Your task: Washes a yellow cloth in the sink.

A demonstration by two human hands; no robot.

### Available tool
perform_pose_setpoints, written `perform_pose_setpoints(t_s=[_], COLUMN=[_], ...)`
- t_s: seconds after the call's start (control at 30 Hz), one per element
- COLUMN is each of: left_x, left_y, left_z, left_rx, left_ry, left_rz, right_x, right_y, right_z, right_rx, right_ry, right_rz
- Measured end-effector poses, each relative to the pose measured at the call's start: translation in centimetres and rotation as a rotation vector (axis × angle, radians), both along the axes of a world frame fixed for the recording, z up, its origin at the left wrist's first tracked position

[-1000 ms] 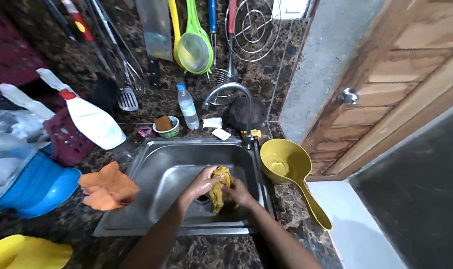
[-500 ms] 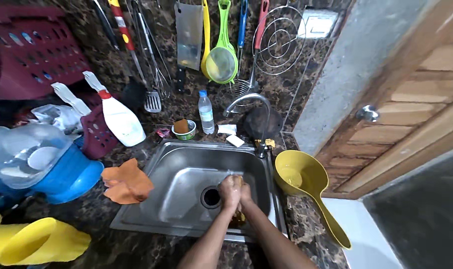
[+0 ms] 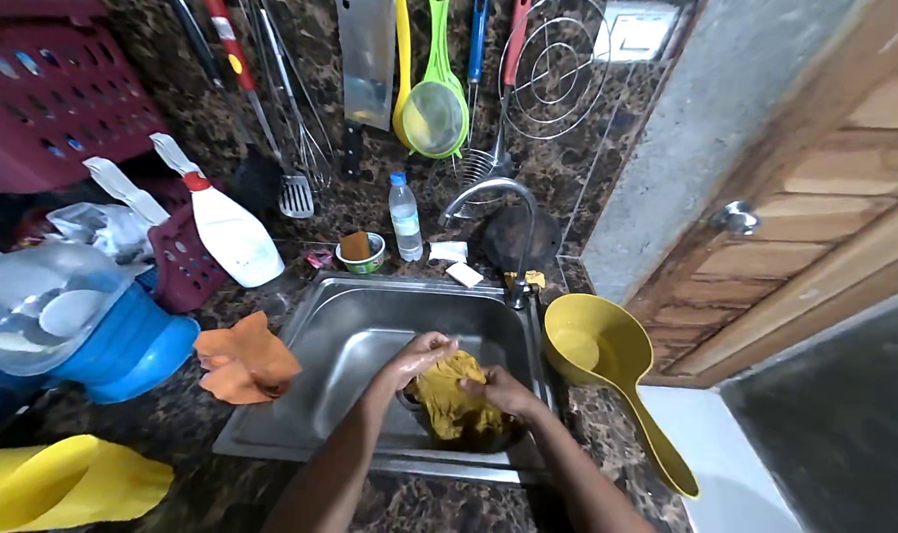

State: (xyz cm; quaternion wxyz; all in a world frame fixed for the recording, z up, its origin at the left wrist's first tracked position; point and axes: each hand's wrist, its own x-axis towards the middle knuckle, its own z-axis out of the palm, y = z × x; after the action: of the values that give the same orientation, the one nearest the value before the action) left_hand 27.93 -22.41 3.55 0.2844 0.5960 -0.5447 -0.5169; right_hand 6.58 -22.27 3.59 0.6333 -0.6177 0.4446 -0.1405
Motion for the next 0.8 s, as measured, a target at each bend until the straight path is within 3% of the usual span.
perform_pose_setpoints(t_s=[0.07,0.13,0.2,0.27,0.37,0.43,0.53,0.6,0.7,0.8], left_x=[0.5,0.1,0.1,-0.7,-4.6,-8.2,-12.5,-13.0,-11.7,-8.4], left_y=[0.7,1.5,2.2,3.1,3.9,4.4,4.3,3.7,2.4,1.0], left_z=[-0.1,-2.2,-5.0,-4.8,-1.9,-1.0,-1.4,-1.4,-1.6,-4.0], left_rx=[0.058,0.137,0.235,0.305,0.158,-0.082,-0.385,-0.392,-0.287,-0.081], left_ry=[-0.005,-0.169,-0.204,0.057,0.434,0.491,0.233,0.000,-0.215,-0.290], left_rz=[-0.209,-0.235,-0.103,0.174,0.594,0.727,0.806,0.861,0.827,0.619], right_x=[-0.1,0.2,0.6,0.6,1.0,2.9,4.9,5.3,5.4,5.2], right_y=[-0.3,-0.4,-0.5,-1.0,-2.3,-2.3,-2.0,-1.7,-1.1,0.3], right_z=[0.9,1.8,2.5,2.6,-0.2,-3.0,-4.5,-4.2,-4.2,-3.5], right_rx=[0.068,0.172,0.264,0.344,0.331,0.235,0.109,0.087,0.066,0.064], right_ry=[-0.148,-0.356,-0.586,-0.708,-0.414,-0.121,0.249,0.313,0.159,-0.091], right_rz=[-0.093,-0.195,-0.297,-0.416,-0.558,-0.696,-0.638,-0.569,-0.569,-0.581])
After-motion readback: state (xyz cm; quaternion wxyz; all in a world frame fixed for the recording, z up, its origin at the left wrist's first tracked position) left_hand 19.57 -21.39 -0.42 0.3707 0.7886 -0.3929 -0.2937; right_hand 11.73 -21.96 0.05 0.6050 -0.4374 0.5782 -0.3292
